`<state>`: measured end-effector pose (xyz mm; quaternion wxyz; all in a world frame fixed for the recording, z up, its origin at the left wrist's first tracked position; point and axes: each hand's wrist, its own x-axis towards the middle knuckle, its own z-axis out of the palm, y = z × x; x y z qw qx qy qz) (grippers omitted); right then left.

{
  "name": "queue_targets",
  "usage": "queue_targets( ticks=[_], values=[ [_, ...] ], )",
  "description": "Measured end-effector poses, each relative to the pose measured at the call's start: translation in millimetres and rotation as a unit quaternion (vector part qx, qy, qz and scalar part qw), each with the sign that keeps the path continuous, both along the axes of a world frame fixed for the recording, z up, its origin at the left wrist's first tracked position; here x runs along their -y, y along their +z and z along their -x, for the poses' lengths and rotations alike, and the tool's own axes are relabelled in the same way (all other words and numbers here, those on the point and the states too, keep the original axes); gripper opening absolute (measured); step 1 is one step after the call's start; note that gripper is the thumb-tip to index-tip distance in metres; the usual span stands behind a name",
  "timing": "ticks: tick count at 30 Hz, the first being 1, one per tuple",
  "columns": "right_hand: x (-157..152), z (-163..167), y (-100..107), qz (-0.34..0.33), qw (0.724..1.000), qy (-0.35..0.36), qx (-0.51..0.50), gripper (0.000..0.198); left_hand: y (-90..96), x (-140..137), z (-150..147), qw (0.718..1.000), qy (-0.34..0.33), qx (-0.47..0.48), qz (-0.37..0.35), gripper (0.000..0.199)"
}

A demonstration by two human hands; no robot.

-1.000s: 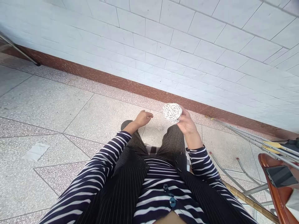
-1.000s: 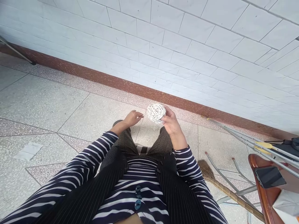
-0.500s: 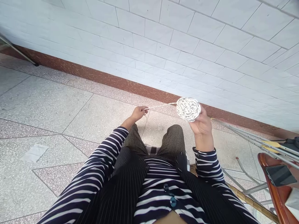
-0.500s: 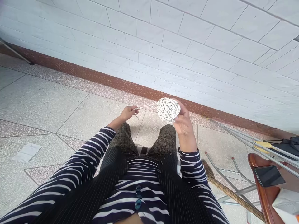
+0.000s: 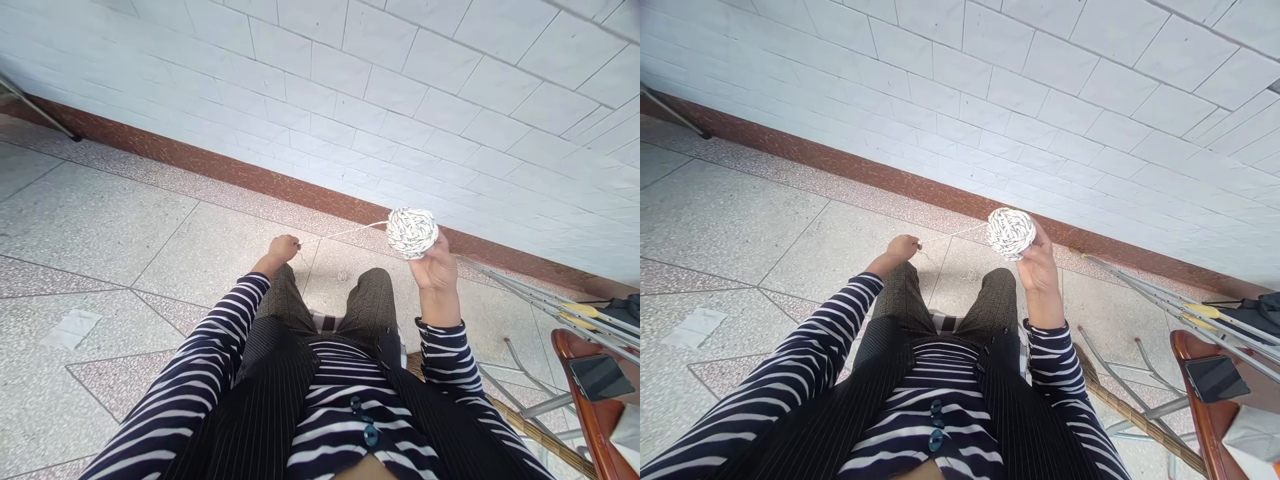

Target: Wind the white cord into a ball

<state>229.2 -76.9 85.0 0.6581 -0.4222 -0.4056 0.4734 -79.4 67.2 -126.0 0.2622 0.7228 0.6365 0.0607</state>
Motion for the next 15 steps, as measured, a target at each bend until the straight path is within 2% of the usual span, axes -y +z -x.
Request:
queue_targets(
  ticks=[3, 5, 7, 9, 11, 12, 15],
  values=[
    [6.4, -3.2, 9.1, -0.018, 1.000, -0.011, 0.009, 0.056, -3.3, -2.2, 14.5, 1.000, 0.003, -0.016, 0.011, 0.018],
    [10.5, -6.0, 14.9, -0.037, 0.999, -0.004, 0.008, 0.062, -4.5, -3.6, 20.2, 1.000, 0.008, -0.023, 0.012, 0.021],
    [10.4, -4.7, 14.2, -0.036, 0.999, 0.014, 0.013, 0.070, -3.1, -3.3, 16.5, 1.000, 0.011, -0.023, 0.005, 0.034],
    [4.2, 3.1, 4.5, -0.002, 0.999, 0.041, 0.035, 0.074, 3.1, 1.3, 0.5, 1.000, -0.001, 0.010, -0.011, 0.050],
    [-6.6, 16.1, -11.8, 0.049, 0.994, 0.073, 0.070, 0.068, 14.9, 11.6, -26.1, 0.993, -0.043, 0.106, -0.030, 0.058],
    [-12.4, 23.4, -20.9, 0.063, 0.991, 0.085, 0.080, 0.064, 22.6, 18.6, -41.5, 0.981, -0.078, 0.176, -0.036, 0.058],
    [-25.7, 41.3, -43.8, 0.083, 0.987, 0.106, 0.092, 0.043, 47.6, 41.8, -83.6, 0.920, -0.160, 0.358, -0.015, 0.047]
  ],
)
